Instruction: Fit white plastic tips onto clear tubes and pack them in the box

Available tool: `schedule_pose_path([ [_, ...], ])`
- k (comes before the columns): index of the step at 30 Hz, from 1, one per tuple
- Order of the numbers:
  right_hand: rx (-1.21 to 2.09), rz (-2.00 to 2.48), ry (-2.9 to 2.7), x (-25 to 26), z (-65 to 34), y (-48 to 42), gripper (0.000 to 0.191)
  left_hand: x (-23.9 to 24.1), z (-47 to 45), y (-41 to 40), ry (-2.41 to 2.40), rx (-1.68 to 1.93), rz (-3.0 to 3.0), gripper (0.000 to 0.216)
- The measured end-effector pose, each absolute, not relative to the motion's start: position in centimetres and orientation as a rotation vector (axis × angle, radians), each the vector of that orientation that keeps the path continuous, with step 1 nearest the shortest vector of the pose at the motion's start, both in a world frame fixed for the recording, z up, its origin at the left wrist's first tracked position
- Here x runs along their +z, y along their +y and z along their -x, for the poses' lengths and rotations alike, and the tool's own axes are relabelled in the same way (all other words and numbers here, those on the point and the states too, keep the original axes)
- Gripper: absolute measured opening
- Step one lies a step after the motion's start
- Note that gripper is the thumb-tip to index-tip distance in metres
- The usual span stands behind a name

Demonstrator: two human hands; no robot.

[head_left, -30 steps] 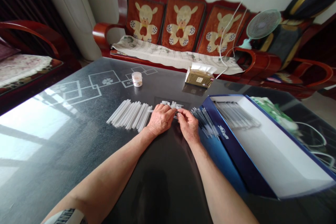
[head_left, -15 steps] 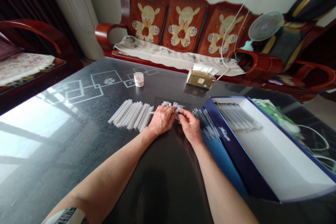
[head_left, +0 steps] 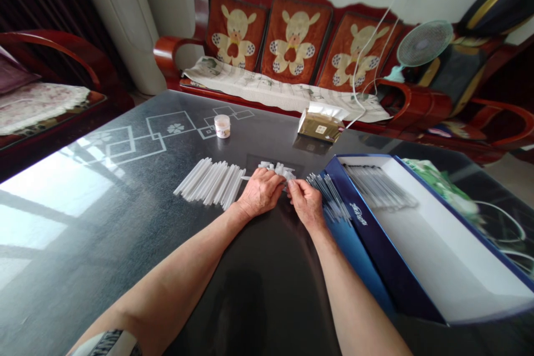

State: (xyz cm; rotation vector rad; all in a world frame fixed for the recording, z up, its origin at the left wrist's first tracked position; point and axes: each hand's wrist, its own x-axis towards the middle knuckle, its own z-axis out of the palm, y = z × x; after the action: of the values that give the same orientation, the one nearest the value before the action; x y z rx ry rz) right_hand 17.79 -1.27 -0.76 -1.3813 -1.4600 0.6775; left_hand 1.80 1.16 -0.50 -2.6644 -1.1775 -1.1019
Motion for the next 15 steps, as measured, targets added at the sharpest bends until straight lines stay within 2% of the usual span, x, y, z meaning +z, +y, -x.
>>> schedule_pose_path([
  [5, 0.661, 1.44, -1.439, -0.29, -17.52, -1.45, 0.042, -0.58, -1.81, 1.22, -1.18, -1.094, 2.659, 0.023],
  [15, 0.688, 1.392, -1.488, 0.06, -17.72, -1.61, 0.027, -0.35, -1.84, 1.11, -1.215, -1.038, 2.671, 0.024],
])
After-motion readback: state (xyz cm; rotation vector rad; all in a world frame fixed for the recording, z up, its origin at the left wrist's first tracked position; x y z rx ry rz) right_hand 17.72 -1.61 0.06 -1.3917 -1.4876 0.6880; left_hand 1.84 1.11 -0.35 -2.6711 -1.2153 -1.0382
